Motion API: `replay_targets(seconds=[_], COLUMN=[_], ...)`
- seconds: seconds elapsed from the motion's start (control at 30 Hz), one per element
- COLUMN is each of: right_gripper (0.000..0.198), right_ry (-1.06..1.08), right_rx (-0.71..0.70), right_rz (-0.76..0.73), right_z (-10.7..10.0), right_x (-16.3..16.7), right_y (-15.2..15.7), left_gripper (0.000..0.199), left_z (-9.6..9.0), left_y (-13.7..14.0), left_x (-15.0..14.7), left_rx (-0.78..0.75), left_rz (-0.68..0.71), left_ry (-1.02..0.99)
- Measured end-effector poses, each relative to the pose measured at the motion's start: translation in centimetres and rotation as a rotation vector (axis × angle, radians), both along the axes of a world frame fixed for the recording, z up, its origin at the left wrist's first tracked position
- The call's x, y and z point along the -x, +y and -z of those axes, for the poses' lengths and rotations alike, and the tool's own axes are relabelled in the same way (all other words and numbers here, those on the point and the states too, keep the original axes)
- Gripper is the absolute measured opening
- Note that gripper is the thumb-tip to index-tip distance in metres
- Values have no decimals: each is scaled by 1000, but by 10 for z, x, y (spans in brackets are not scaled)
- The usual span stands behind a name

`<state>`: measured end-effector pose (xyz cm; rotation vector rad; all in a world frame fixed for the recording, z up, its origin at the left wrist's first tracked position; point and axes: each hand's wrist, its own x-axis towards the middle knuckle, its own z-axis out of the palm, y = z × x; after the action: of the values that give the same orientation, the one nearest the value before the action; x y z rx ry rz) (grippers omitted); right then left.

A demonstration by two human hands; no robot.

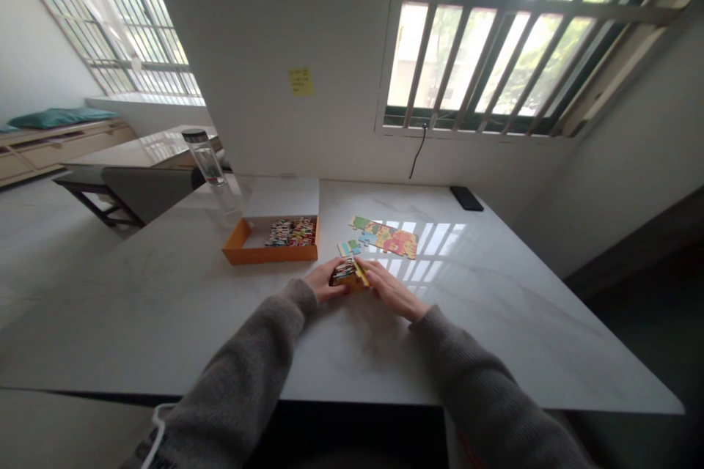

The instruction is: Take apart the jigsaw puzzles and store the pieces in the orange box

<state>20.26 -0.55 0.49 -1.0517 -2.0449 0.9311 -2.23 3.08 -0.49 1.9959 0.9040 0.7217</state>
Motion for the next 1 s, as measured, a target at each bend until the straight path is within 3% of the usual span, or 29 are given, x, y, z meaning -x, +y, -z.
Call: replay_targets(seconds=[0.1,0.33,0.5,0.63,0.73,0.9,1.0], right_gripper=[46,53,66,39,22,29,27], right_ry=[3,-154,-41,31,8,-32,-1], right_rx=[-3,-294,-176,-235,-337,-383,-359], right_rz=[-23,123,155,253,216,124,214], right_z=[1,12,15,13,11,8,10], right_x=[-1,-3,-5,-2,6,20,13], right_y=[-1,4,6,7,3,-7,2], left_gripper=[51,56,59,60,64,67,61], left_z=[0,2,2,3,5,8,10], left_y=[0,-1,1,2,2,2,2], left_x=[0,1,3,4,5,5,9], left_rx=[-8,7,35,49,60,124,130], left_rz=[-4,-51,-30,-36,-36,-22,2], left_ry=[6,40,23,15,-1,-71,-103])
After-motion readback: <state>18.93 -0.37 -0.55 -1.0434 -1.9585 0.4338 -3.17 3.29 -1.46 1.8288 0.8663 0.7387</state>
